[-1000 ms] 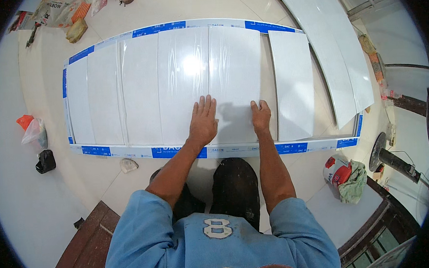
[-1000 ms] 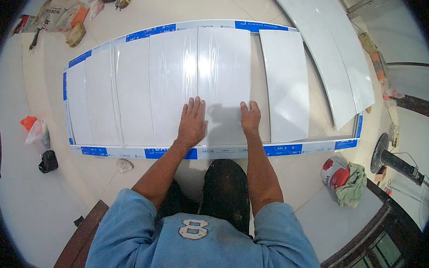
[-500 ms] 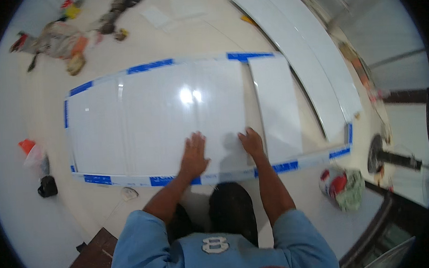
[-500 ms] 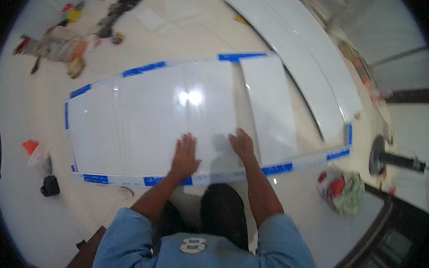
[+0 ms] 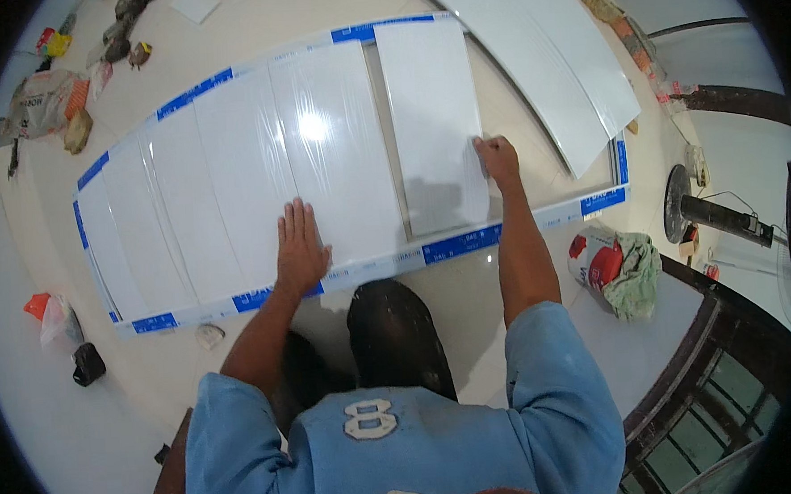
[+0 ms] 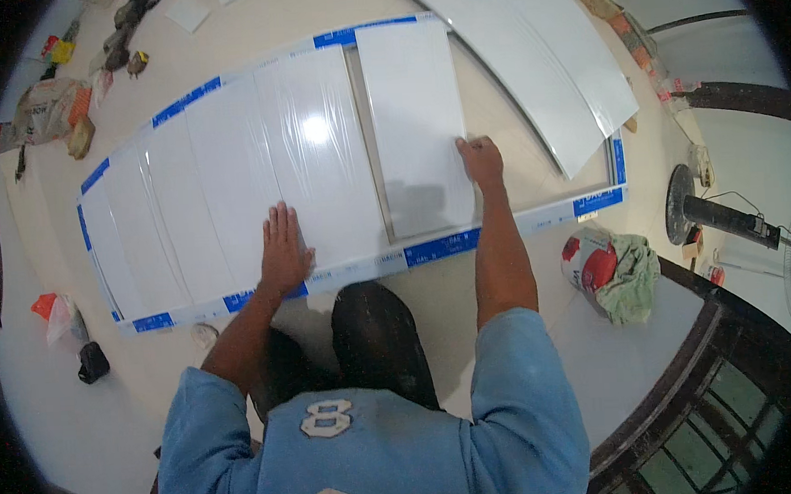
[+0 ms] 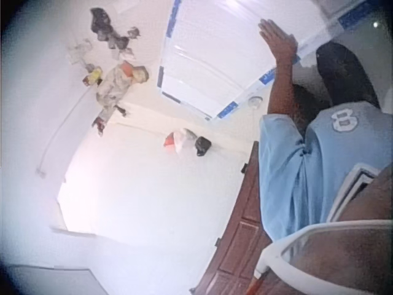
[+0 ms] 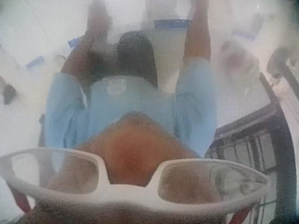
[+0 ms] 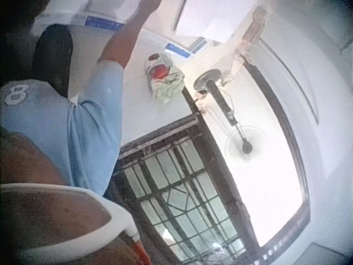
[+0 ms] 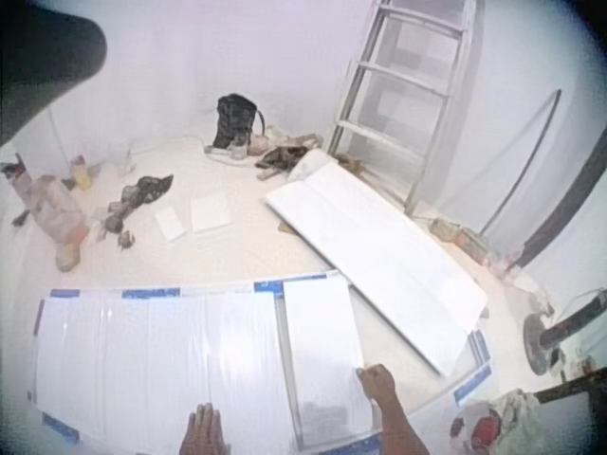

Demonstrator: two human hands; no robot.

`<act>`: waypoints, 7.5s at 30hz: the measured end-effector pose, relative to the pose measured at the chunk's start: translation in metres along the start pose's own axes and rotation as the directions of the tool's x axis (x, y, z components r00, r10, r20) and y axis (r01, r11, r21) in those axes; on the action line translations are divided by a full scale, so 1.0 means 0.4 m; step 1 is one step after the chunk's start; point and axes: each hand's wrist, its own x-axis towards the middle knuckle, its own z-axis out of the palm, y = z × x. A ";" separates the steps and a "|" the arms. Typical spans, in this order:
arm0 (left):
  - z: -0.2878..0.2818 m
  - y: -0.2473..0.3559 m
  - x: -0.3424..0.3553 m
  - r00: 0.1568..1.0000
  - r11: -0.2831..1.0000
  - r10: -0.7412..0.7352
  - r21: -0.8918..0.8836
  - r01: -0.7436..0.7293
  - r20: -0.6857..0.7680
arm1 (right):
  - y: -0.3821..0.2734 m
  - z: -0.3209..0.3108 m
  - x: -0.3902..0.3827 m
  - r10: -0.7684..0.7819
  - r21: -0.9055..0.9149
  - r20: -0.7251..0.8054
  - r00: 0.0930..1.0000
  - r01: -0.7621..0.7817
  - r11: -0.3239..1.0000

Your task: The person kneels on the floor and arranges several white rectangular panels on a larger sheet. They use a yellow ruler and a utility knife to measure and cut the panels into smaller pieces, then stack the cut pieces.

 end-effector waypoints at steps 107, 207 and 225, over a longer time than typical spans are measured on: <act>0.135 1.033 0.820 0.836 -0.373 -0.353 -0.883 0.286 0.420 | 0.375 -0.375 0.017 0.398 0.698 0.083 0.914 -0.338 0.631; 0.148 1.131 0.747 0.910 -0.178 -0.229 -0.934 0.308 0.344 | 0.320 -1.092 0.830 -0.251 -0.374 -0.294 0.922 0.131 0.918; 0.069 1.210 0.719 0.952 -0.336 -0.045 -0.902 0.272 0.304 | 0.411 -1.637 0.260 -0.312 -0.595 -0.531 0.788 -0.085 0.799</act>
